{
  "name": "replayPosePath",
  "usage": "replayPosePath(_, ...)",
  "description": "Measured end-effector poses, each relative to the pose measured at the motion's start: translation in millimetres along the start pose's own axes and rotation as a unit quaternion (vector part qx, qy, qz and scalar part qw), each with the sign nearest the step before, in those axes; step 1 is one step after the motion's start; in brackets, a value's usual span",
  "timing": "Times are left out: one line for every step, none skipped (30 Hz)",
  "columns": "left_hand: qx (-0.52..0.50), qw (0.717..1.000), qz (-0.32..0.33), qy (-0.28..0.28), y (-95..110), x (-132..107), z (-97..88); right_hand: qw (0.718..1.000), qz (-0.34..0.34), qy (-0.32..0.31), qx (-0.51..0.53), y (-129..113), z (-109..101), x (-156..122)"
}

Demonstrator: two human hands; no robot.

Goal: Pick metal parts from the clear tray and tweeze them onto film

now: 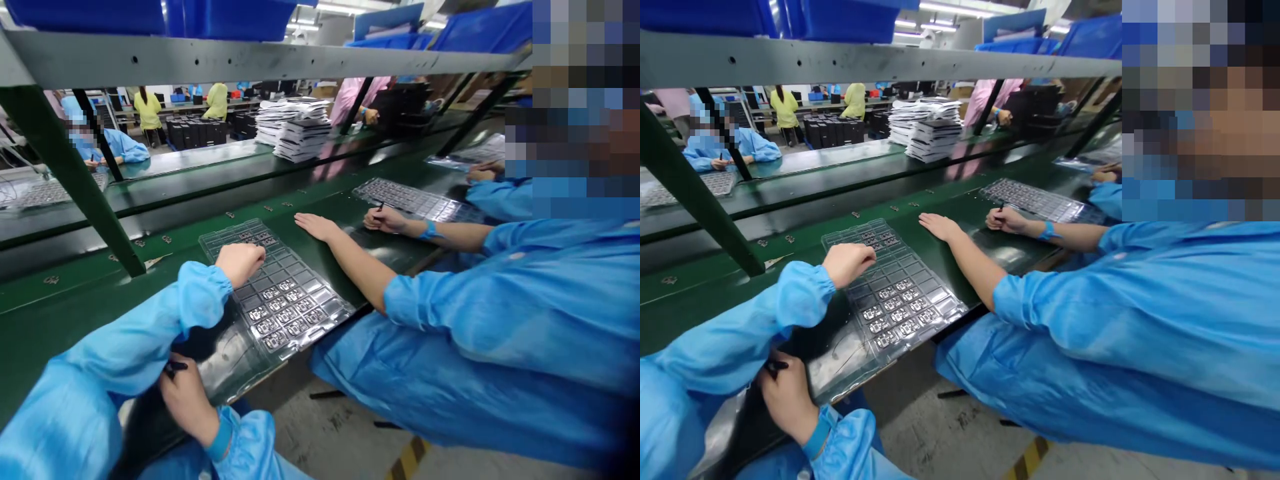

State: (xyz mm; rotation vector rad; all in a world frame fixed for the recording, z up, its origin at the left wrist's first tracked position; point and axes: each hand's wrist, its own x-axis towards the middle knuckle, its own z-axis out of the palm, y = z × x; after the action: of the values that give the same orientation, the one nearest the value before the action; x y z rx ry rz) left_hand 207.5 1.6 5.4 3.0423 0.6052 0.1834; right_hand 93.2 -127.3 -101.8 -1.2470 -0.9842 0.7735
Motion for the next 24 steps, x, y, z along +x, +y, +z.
replayPosePath(0.004,1.0,0.015,0.016,-7,-12,-11.6,0.998,0.002,-0.063,0.031,-2,-1,-2)
replayPosePath(0.014,0.999,0.029,0.03,-14,-27,-22.5,0.993,-0.002,-0.104,0.052,-3,-2,-5)
replayPosePath(0.028,0.998,0.042,0.039,-22,-44,-32.1,0.992,-0.016,-0.11,0.059,-3,-4,-10)
replayPosePath(0.043,0.997,0.051,0.043,-30,-63,-40.2,0.993,-0.045,-0.1,0.053,-3,-7,-15)
replayPosePath(0.056,0.996,0.057,0.041,-37,-84,-46.3,0.993,-0.088,-0.076,0.038,-3,-10,-21)
replayPosePath(0.062,0.995,0.063,0.037,-44,-106,-50.3,0.99,-0.132,-0.039,0.02,-2,-14,-26)
replayPosePath(0.06,0.995,0.071,0.033,-49,-128,-52.3,0.986,-0.164,0.002,0.0,-3,-19,-29)
replayPosePath(0.051,0.995,0.078,0.029,-54,-149,-52.4,0.983,-0.176,0.042,-0.019,-4,-23,-30)
replayPosePath(0.038,0.996,0.083,0.024,-57,-169,-50.9,0.983,-0.167,0.066,-0.037,-6,-27,-30)
replayPosePath(0.023,0.996,0.083,0.018,-60,-187,-48.4,0.986,-0.142,0.068,-0.05,-8,-30,-27)
replayPosePath(0.007,0.997,0.079,0.012,-62,-203,-45.0,0.992,-0.105,0.049,-0.054,-11,-31,-23)
replayPosePath(-0.006,0.997,0.072,0.007,-63,-217,-41.2,0.997,-0.066,0.006,-0.047,-14,-32,-17)
replayPosePath(-0.017,0.998,0.061,0.005,-64,-228,-37.3,0.998,-0.028,-0.044,-0.031,-16,-31,-12)
replayPosePath(-0.026,0.998,0.048,0.006,-65,-237,-33.3,0.996,0.009,-0.093,-0.01,-17,-29,-8)
replayPosePath(-0.035,0.999,0.036,0.01,-66,-244,-29.3,0.99,0.042,-0.134,0.011,-17,-26,-5)
replayPosePath(-0.044,0.999,0.024,0.015,-67,-250,-25.4,0.984,0.071,-0.161,0.026,-16,-22,-3)
replayPosePath(-0.053,0.998,0.015,0.021,-68,-255,-21.6,0.979,0.094,-0.176,0.039,-15,-18,-3)
replayPosePath(-0.061,0.998,0.003,0.033,-69,-259,-17.9,0.975,0.114,-0.181,0.051,-13,-15,-4)
replayPosePath(-0.065,0.996,-0.013,0.053,-69,-263,-14.3,0.973,0.132,-0.18,0.064,-11,-11,-6)
replayPosePath(-0.068,0.994,-0.035,0.079,-69,-267,-10.7,0.97,0.147,-0.176,0.076,-9,-8,-8)
replayPosePath(-0.069,0.989,-0.062,0.113,-68,-270,-7.1,0.968,0.161,-0.17,0.087,-7,-5,-10)
replayPosePath(-0.073,0.981,-0.092,0.151,-66,-274,-3.4,0.967,0.172,-0.162,0.095,-5,-3,-11)
replayPosePath(-0.081,0.97,-0.124,0.191,-64,-278,0.6,0.967,0.18,-0.151,0.099,-3,-1,-13)
replayPosePath(-0.096,0.958,-0.153,0.224,-62,-281,4.9,0.967,0.186,-0.14,0.1,-2,1,-13)
